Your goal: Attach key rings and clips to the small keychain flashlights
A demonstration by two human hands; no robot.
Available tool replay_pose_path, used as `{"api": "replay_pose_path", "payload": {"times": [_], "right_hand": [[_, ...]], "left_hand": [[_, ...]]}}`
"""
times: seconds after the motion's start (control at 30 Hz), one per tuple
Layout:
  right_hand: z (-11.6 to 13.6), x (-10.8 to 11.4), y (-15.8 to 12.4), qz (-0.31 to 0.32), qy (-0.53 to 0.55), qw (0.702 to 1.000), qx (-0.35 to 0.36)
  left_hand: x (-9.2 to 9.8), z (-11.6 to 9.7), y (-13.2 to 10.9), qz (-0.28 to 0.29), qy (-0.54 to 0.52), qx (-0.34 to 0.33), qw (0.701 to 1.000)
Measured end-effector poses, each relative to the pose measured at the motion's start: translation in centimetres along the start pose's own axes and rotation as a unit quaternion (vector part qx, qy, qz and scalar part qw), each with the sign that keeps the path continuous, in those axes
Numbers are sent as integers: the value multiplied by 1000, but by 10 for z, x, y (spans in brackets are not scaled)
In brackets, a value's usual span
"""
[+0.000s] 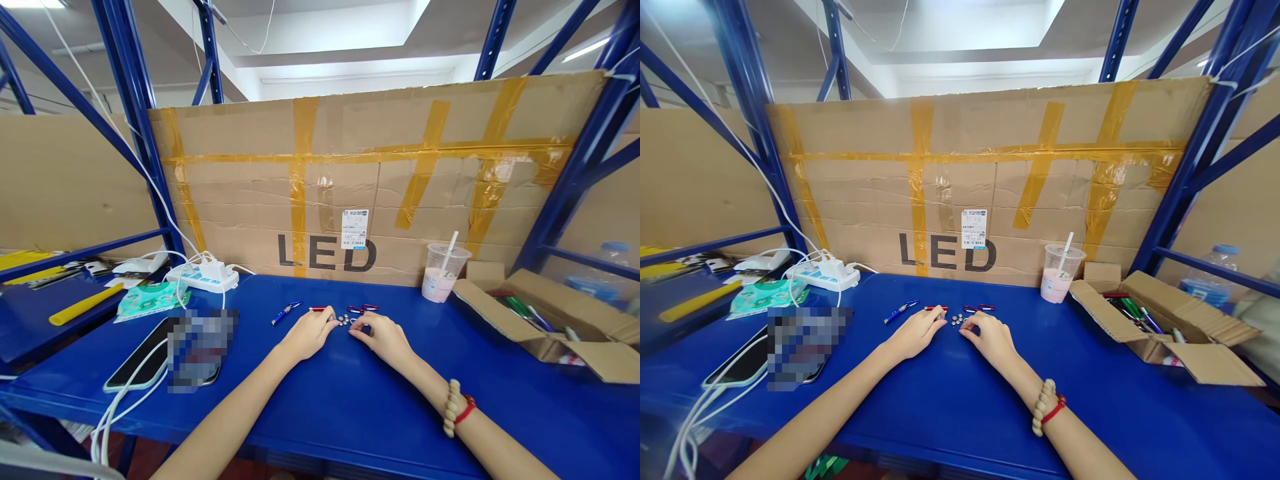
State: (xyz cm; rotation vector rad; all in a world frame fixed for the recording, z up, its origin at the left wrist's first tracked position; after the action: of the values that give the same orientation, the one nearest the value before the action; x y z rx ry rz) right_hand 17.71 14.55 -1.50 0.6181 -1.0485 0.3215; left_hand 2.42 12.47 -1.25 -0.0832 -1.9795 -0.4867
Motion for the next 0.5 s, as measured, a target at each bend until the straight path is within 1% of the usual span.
{"api": "replay_pose_path", "payload": {"times": [0.2,0.5], "right_hand": [[-1,-1,0,-3,0,1000,0],[-1,-2,0,-1,1,1000,0]], "left_hand": [[0,0,-1,7,3,2,1000],[-1,1,0,0,12,-4,1000]]}}
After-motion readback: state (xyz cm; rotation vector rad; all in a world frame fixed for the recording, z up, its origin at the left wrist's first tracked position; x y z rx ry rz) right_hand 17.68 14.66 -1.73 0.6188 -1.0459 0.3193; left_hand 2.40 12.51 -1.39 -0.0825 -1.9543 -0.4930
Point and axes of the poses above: each hand's wrist, its own y-axis towards the middle knuckle, its own x-axis out of the back of the hand, z = x × y, the point moved 5 cm from there along y, towards the middle knuckle, and after that the axes turned 10 degrees about x, right-handed, at the moved point
